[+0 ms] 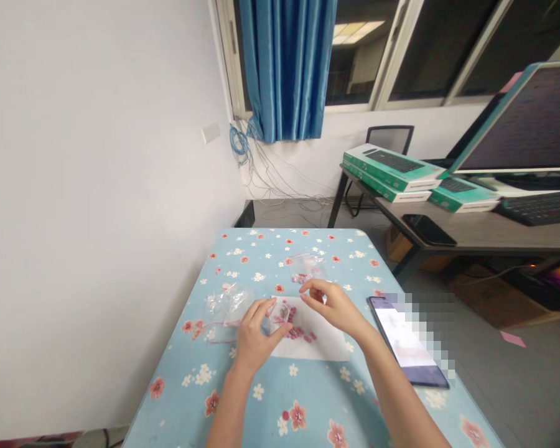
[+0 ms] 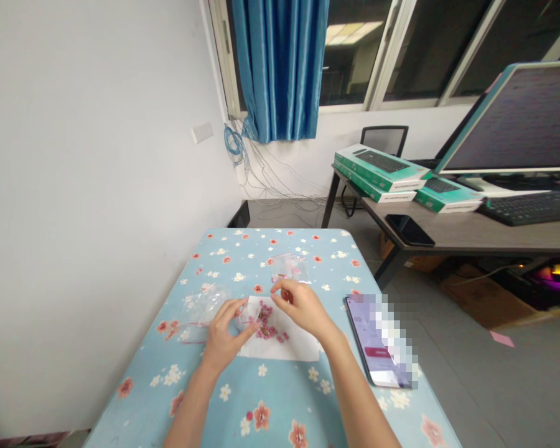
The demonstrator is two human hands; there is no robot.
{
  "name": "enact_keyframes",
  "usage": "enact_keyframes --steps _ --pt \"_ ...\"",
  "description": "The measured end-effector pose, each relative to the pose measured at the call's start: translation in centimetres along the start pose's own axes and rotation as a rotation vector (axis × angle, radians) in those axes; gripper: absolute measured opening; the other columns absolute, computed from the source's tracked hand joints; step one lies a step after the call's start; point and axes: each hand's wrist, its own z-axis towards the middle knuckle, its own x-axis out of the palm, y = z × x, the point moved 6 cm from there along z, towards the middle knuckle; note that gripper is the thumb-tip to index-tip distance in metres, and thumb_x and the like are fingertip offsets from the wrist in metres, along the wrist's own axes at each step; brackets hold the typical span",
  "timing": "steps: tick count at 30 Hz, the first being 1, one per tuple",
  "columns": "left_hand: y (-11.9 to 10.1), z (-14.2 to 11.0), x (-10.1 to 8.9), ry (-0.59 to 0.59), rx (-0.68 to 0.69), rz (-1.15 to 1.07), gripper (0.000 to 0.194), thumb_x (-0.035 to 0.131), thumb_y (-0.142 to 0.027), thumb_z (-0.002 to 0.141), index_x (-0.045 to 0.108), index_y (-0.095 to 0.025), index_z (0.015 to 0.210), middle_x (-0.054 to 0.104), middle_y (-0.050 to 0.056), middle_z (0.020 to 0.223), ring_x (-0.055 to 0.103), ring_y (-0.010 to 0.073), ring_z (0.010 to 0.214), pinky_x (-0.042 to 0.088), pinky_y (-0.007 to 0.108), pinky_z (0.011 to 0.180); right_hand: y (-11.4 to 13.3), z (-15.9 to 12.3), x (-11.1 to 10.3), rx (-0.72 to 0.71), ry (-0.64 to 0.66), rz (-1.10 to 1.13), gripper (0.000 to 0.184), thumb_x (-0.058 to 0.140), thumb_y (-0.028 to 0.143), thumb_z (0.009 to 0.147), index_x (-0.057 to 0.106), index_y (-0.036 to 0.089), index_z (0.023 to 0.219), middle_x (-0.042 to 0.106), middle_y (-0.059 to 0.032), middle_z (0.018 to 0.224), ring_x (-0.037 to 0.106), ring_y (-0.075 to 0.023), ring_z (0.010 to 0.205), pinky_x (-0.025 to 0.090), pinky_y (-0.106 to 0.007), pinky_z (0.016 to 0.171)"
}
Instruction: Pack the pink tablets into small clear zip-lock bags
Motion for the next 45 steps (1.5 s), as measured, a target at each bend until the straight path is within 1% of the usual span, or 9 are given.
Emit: enact_keyframes --steps 3,6,14,23,28,31,34,40,45 --pt "0.3 0.1 -0.3 -0.015 -0.012 -0.003 0.041 0.067 -0.037 0.076 0.058 -0.02 0.112 0.063 0.008 0.101 0.061 0.0179 0.083 0.052 0.034 0.077 -1.9 0.2 0.4 0.033 0.02 -0.098 0.019 0.051 0.028 0.086 0.064 0.019 0.095 0.06 -0.0009 0.071 0.053 -0.0141 0.062 0.038 -0.024 0.062" --pt "0.5 0.1 -0.4 -0.034 -0.023 0.001 0.04 0.066 -0.037 0.076 0.059 -0.021 0.112 0.063 0.007 0.1 0.06 0.0168 0.079 0.052 0.033 0.075 -3.0 0.4 1.7 0.045 0.084 -0.186 0.021 0.052 0.022 0.084 0.067 0.019 0.096 0.064 -0.0033 0.077 0.055 -0.0153 0.066 0.038 -0.025 0.065" --pt "0.6 0.1 -0.4 -0.03 -0.023 -0.001 0.039 0.065 -0.038 0.077 0.059 -0.021 0.112 0.063 0.007 0.099 0.06 0.0164 0.078 0.052 0.032 0.074 -3.6 0.3 4.8 0.037 0.19 -0.242 0.025 0.05 0.021 0.085 0.071 0.022 0.098 0.068 -0.0052 0.09 0.06 -0.0178 0.08 0.038 -0.025 0.069" --pt "0.6 -0.1 -0.5 -0.036 -0.024 0.0 0.039 0.065 -0.037 0.076 0.059 -0.021 0.112 0.063 0.007 0.1 0.06 0.0163 0.077 0.052 0.031 0.073 -3.5 0.2 4.9 0.023 0.193 -0.221 0.02 0.052 0.021 0.084 0.071 0.021 0.093 0.067 -0.0045 0.085 0.058 -0.0164 0.075 0.036 -0.024 0.066" --pt "0.4 0.0 -0.5 -0.03 -0.018 0.006 0.04 0.066 -0.035 0.076 0.059 -0.02 0.112 0.063 0.007 0.1 0.06 0.0166 0.079 0.051 0.031 0.074 -3.7 0.4 4.0 0.041 0.123 -0.115 0.016 0.053 0.025 0.086 0.067 0.018 0.09 0.062 -0.002 0.072 0.052 -0.0139 0.063 0.034 -0.023 0.06" --pt "0.3 0.0 -0.5 -0.034 -0.018 0.006 0.04 0.067 -0.036 0.076 0.059 -0.019 0.111 0.063 0.007 0.1 0.06 0.0165 0.079 0.052 0.031 0.074 -3.1 0.6 3.0 0.027 0.061 0.046 0.016 0.054 0.03 0.087 0.064 0.017 0.087 0.055 0.0011 0.064 0.048 -0.0126 0.058 0.034 -0.023 0.057" --pt "0.2 0.0 -0.5 -0.035 -0.013 0.004 0.04 0.067 -0.036 0.076 0.059 -0.019 0.11 0.063 0.007 0.101 0.06 0.0166 0.079 0.052 0.031 0.074 -1.5 0.5 2.1 -0.013 0.017 0.199 0.017 0.056 0.034 0.086 0.063 0.018 0.086 0.051 0.0024 0.063 0.046 -0.0125 0.059 0.035 -0.023 0.058" --pt "0.0 0.1 -0.4 -0.033 0.01 -0.014 0.039 0.066 -0.036 0.077 0.059 -0.018 0.111 0.063 0.008 0.1 0.061 0.0176 0.084 0.052 0.031 0.076 2.1 -0.1 1.9 -0.062 0.096 0.333 0.018 0.057 0.036 0.086 0.062 0.019 0.087 0.051 0.0026 0.064 0.045 -0.0119 0.06 0.036 -0.023 0.058" --pt "-0.1 0.0 -0.2 -0.024 0.035 -0.013 0.039 0.066 -0.035 0.077 0.058 -0.018 0.111 0.063 0.008 0.102 0.061 0.019 0.091 0.053 0.032 0.078 2.8 -0.2 2.4 -0.079 0.129 0.304 0.019 0.055 0.036 0.088 0.062 0.018 0.087 0.052 0.0034 0.063 0.045 -0.0108 0.058 0.034 -0.022 0.057"
